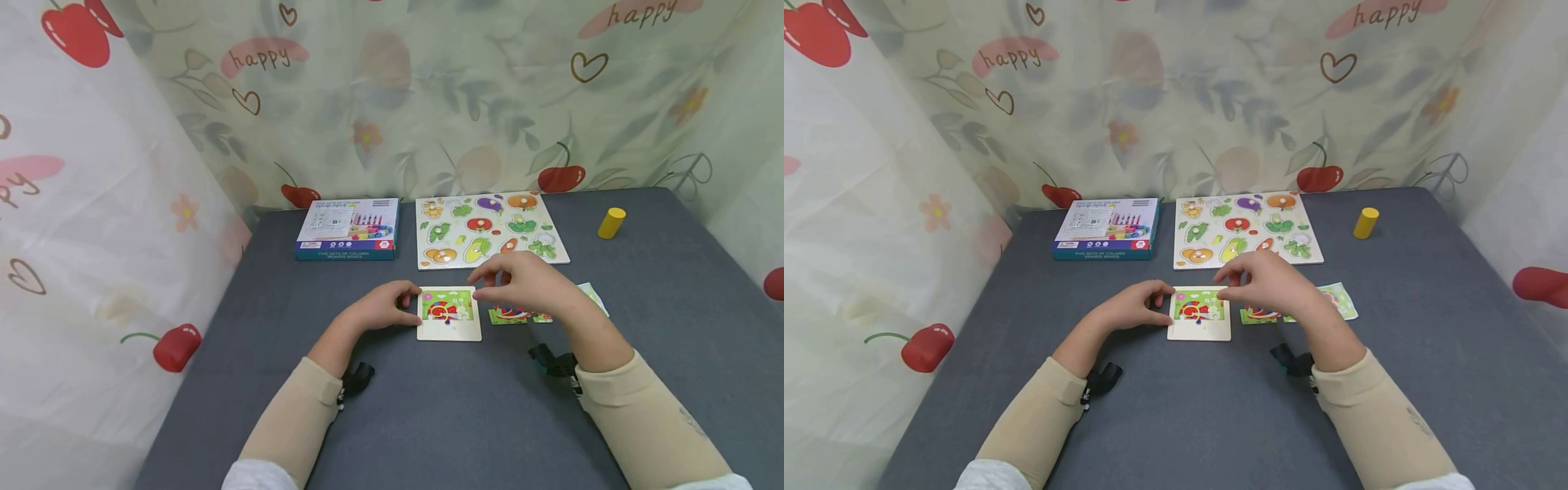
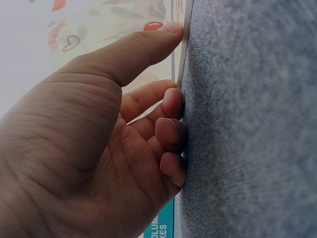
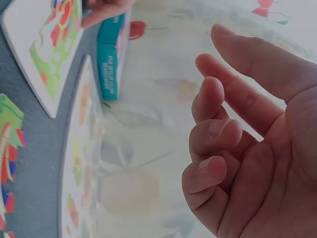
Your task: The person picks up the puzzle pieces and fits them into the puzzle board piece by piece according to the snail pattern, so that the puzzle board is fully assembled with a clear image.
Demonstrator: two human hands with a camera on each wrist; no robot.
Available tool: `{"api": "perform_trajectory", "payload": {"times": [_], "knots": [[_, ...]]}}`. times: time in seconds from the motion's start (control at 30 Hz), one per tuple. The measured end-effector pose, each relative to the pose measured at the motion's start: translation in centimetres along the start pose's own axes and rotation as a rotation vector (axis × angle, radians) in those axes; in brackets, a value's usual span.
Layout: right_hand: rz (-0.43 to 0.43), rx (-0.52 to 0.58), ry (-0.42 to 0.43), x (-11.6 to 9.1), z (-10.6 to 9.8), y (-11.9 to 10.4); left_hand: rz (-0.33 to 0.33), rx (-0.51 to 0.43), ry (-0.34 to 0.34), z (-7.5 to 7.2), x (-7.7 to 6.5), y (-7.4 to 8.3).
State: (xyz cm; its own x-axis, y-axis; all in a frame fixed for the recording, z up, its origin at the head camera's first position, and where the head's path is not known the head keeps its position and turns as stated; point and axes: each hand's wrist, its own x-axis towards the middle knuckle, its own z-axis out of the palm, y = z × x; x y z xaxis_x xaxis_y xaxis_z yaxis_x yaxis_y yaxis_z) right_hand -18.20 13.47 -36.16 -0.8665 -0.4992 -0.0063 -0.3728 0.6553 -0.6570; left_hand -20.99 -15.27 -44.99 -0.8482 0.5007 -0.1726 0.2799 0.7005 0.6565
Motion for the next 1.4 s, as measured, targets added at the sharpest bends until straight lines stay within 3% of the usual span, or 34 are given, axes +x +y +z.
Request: {"api": "perform_trajectory", "payload": {"times": [0.27,0.63,0.83,1.03,1.27,1.4], "knots": [[-0.013,-0.016,-0.023,-1.1,-1.9,0.1,0.003,-0.003,-0.002,0.0,-0.1,0.0],[0.058,0.084,-0.139,-1.3,-3.1,2.5,0.003,-0.002,0.003,0.0,0.2,-0.2],[0.135,0.139,-0.236,-0.6,-2.1,4.4,-0.006,-0.006,0.001,-0.1,0.1,-0.1],[0.18,0.099,-0.298,0.3,-0.4,6.0,-0.006,-0.002,-0.001,-0.1,0.0,0.0],[0.207,0.072,-0.323,1.1,1.2,6.9,-0.015,-0.005,0.003,-0.1,0.1,-0.1],[0.209,-0.01,-0.304,1.3,1.8,6.9,-0.013,-0.007,0.002,0.0,0.1,-0.2]]}}
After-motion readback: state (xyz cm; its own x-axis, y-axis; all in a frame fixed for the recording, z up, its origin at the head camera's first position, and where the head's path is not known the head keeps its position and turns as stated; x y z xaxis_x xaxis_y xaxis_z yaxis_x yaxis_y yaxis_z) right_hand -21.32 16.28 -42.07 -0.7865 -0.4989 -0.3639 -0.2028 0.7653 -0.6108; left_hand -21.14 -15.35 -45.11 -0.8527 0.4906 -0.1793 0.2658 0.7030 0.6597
